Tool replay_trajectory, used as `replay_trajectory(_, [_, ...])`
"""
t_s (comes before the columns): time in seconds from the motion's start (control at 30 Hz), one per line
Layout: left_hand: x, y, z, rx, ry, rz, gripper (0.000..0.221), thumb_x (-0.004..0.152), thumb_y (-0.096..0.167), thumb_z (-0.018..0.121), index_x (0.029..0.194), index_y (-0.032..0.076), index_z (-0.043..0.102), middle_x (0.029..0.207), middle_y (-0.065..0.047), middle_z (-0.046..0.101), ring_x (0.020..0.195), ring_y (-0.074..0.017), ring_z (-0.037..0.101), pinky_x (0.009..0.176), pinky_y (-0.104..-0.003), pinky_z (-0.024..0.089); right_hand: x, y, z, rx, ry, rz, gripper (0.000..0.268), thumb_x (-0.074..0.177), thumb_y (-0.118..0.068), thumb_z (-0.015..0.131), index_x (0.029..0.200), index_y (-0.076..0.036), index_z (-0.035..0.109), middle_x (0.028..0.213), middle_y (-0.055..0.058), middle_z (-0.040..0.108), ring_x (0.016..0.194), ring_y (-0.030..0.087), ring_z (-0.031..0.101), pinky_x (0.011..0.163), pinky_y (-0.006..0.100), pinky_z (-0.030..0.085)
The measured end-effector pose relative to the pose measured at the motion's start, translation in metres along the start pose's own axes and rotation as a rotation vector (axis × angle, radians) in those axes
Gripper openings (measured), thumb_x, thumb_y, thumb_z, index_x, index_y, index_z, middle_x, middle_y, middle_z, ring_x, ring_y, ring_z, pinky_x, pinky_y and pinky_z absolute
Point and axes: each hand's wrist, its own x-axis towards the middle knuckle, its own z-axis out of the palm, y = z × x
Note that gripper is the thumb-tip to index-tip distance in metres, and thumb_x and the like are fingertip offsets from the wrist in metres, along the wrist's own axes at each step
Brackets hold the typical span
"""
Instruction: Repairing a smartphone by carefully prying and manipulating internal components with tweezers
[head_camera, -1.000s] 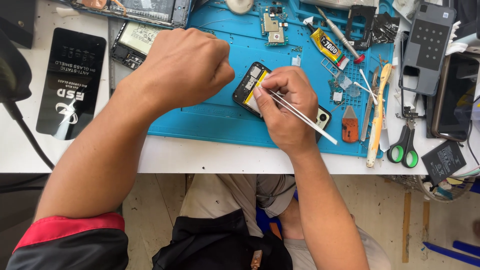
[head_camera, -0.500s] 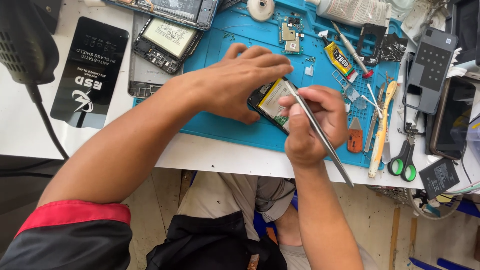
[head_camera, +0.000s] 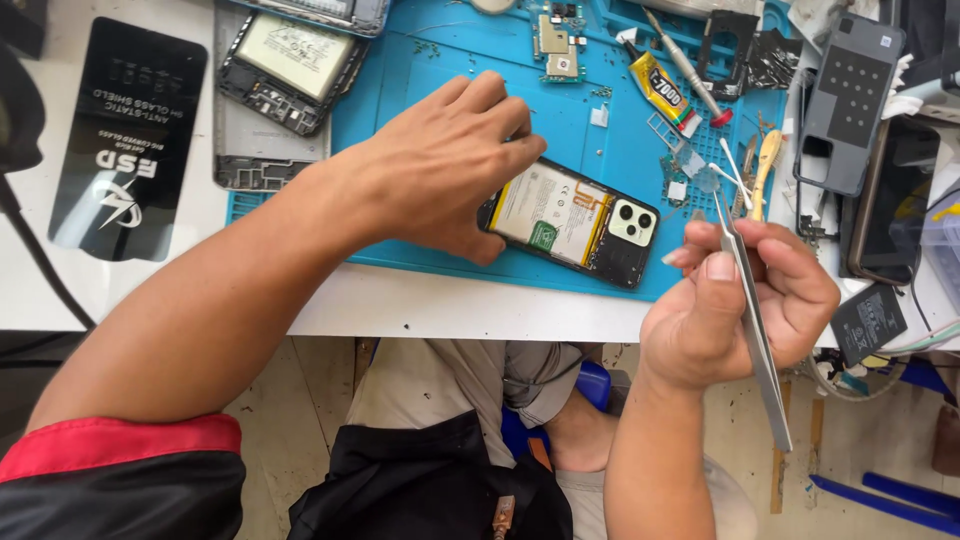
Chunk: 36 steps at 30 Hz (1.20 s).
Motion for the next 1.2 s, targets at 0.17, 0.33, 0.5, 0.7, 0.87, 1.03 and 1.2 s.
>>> replay_trajectory(0.17, [0.0,0.014,0.002,0.138,0.038,-0.014,0.084,0.067,0.084,0.07,0.105,0.01,0.068,0.097,-0.008,0.06,0.091,-0.027,0.051,0.071,-0.04,0.046,-0.008,0.004,-0.021,-0.018,0.04,0.0,0.025,0.094,-0.01,0.066,0.112,-0.005,0.05,0.105,0.023,0.059,0.077,0.032,0.067,0.056,0.037,0.053])
replay_trajectory(0.33, [0.005,0.029,0.001,0.196,0.006,-0.082,0.083,0.074,0.092,0.063,0.086,0.01,0.066,0.086,-0.007,0.058,0.082,-0.0251,0.051,0.066,-0.04,0.042,-0.019,0.007,-0.03,-0.047,0.083,0.06,0.023,0.093,-0.007,0.068,0.109,-0.005,0.051,0.104,0.025,0.064,0.074,0.033,0.068,0.053,0.035,0.051])
replay_trajectory(0.5, [0.005,0.039,0.007,0.182,0.074,-0.127,0.079,0.069,0.09,0.069,0.077,0.012,0.061,0.082,-0.006,0.054,0.081,-0.0248,0.048,0.066,-0.04,0.04,-0.03,0.006,-0.033,-0.009,-0.003,0.145,0.02,0.095,-0.011,0.076,0.107,-0.004,0.061,0.113,0.017,0.063,0.085,0.027,0.073,0.06,0.029,0.059])
replay_trajectory(0.7, [0.005,0.036,0.014,0.102,0.084,-0.102,0.085,0.072,0.094,0.071,0.087,0.01,0.065,0.089,-0.006,0.056,0.086,-0.025,0.05,0.062,-0.039,0.045,-0.051,-0.01,-0.023,-0.018,-0.035,0.297,0.025,0.093,-0.011,0.074,0.109,-0.001,0.057,0.095,0.017,0.064,0.074,0.031,0.074,0.051,0.034,0.058])
replay_trajectory(0.87, [0.001,0.01,-0.003,-0.087,-0.112,-0.038,0.096,0.062,0.089,0.086,0.116,0.012,0.065,0.107,-0.009,0.059,0.095,-0.0294,0.056,0.078,-0.046,0.048,-0.063,-0.024,-0.015,-0.048,-0.212,0.284,0.013,0.095,0.003,0.071,0.1,0.001,0.06,0.099,0.024,0.066,0.077,0.033,0.077,0.058,0.032,0.066])
replay_trajectory(1.03, [-0.002,-0.014,0.0,-0.231,-0.167,-0.016,0.088,0.062,0.07,0.092,0.132,0.022,0.066,0.112,-0.008,0.06,0.103,-0.0324,0.055,0.079,-0.05,0.043,-0.064,-0.028,-0.006,-0.131,-0.447,0.143,0.014,0.09,0.006,0.076,0.095,0.004,0.063,0.099,0.028,0.07,0.081,0.037,0.078,0.076,0.04,0.071])
replay_trajectory(1.2, [-0.002,-0.022,0.001,-0.356,-0.173,0.008,0.07,0.075,0.051,0.088,0.138,0.025,0.068,0.113,-0.007,0.063,0.106,-0.0355,0.058,0.084,-0.052,0.043,-0.06,-0.033,0.005,-0.229,-0.601,-0.048,0.019,0.09,0.006,0.076,0.087,0.0,0.058,0.095,0.025,0.073,0.087,0.034,0.079,0.079,0.037,0.067])
